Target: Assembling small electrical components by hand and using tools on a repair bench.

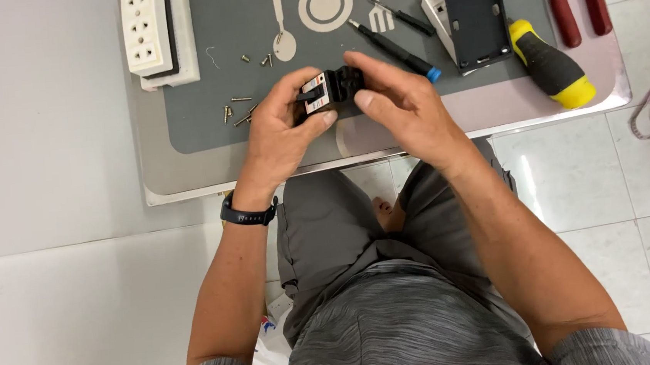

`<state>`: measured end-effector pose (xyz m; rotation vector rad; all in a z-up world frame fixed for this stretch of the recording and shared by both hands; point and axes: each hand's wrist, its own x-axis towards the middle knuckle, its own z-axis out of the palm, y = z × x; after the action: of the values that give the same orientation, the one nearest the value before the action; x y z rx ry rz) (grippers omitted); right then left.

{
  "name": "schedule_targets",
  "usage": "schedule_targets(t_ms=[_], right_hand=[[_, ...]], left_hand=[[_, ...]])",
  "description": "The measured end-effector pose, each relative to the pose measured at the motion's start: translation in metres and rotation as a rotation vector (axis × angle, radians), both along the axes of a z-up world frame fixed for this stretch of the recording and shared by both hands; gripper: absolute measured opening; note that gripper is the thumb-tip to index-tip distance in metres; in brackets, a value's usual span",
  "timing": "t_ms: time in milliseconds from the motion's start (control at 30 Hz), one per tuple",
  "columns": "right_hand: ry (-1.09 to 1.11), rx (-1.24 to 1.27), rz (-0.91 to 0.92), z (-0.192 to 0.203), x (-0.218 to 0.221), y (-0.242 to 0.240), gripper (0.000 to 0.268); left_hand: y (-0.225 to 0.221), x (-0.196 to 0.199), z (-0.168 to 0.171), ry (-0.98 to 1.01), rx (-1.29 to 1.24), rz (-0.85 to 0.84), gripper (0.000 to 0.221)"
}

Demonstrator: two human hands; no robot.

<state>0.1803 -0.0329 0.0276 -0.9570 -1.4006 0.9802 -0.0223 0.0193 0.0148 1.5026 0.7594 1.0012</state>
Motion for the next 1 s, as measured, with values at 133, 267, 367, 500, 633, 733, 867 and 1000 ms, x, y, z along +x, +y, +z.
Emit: schedule_targets(t_ms=[133,267,367,500,633,733,867,1000], right_hand=[[0.131,0.016,0.103,-0.013,-0.001,0.004,0.056],[0.176,0.000,0.064,-0.020,-0.002,0.007,0.057],[0.147,-0.039,0.028,-0.013,-0.002,0.006,0.051],[0.155,-0.110,0.025,-0.016,0.000,0.008,0.043],[0.230,-0.152,0.027,-0.012,-0.004,0.011,0.043],[0.351,-0.187,0.008,-0.003,-0.010,0.009,0.042],[0.364,-0.220,-0.036,-0.001,-0.011,0.012,0.048],[0.235,-0.244,-0.074,-0.005,-0.009,0.012,0.050]], left_hand=[[0.003,-0.002,0.008,0.026,0.053,-0.059,0.057],[0.004,0.000,0.019,0.094,0.032,-0.086,0.047],[0.007,0.004,0.023,0.139,0.036,-0.098,0.041],[0.016,0.006,0.022,0.162,-0.016,-0.107,0.036],[0.014,0.014,0.027,0.145,-0.048,-0.113,0.033],[0.005,0.022,0.032,0.078,-0.126,-0.066,0.033],[0.016,0.014,0.019,0.154,-0.026,-0.014,0.040],[0.017,0.008,0.032,0.297,0.139,-0.067,0.047]])
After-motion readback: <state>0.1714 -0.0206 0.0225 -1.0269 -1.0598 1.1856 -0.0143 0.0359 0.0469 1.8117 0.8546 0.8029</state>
